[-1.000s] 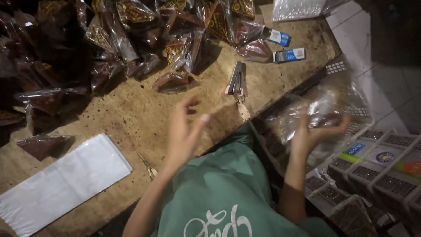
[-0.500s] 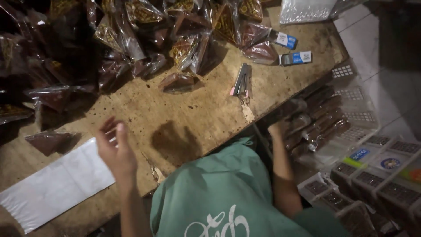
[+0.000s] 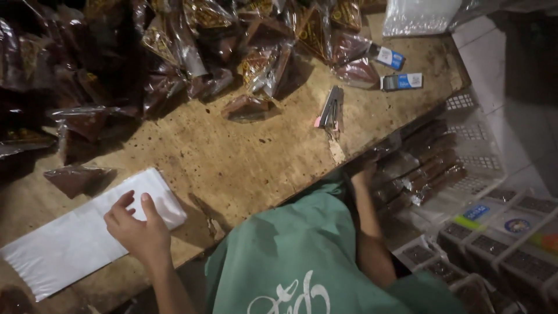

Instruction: Packaging individually wrapped triangular snacks into larger plastic bags and sealing them with a stapler.

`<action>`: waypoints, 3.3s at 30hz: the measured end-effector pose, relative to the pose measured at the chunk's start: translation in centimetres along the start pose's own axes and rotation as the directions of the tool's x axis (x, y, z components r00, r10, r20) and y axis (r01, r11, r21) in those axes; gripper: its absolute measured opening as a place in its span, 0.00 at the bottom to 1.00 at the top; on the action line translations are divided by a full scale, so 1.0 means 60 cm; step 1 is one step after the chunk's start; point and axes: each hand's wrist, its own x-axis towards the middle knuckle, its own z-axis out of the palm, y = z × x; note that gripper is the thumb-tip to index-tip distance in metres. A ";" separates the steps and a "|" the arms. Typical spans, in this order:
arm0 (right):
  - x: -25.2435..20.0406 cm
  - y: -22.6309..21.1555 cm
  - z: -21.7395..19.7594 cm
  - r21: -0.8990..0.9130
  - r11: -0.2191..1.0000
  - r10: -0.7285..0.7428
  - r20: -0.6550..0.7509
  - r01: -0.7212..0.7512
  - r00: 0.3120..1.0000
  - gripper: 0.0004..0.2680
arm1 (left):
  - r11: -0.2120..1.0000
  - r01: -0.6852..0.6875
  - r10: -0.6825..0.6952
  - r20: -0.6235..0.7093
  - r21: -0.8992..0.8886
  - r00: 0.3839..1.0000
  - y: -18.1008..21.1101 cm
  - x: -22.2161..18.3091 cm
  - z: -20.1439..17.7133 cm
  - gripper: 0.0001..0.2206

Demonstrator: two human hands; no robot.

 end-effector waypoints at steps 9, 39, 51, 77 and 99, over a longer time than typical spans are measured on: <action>0.024 0.110 -0.070 0.290 0.707 0.650 0.094 -0.645 0.754 0.29 | 0.970 -0.164 0.156 0.059 0.178 0.986 -0.095 -0.003 0.047 0.15; -0.174 -0.724 -0.532 0.513 0.547 -0.698 -0.158 0.662 0.699 0.09 | 0.827 0.219 0.038 -0.440 0.518 0.897 -0.328 0.149 -0.132 0.23; 0.005 -0.820 -0.386 0.198 0.465 -0.825 -0.255 0.863 0.503 0.17 | 0.998 -0.022 0.019 0.040 0.060 0.999 -0.143 0.022 0.036 0.10; -0.291 -0.650 -0.360 0.158 0.301 -0.901 0.371 0.940 0.226 0.18 | 0.942 -0.331 0.333 0.303 -0.058 0.893 -0.036 -0.032 0.113 0.19; -0.236 -0.644 -0.349 0.299 0.345 -0.934 0.203 0.890 0.294 0.34 | 0.846 -0.445 0.417 0.153 0.294 0.896 -0.024 -0.040 0.143 0.17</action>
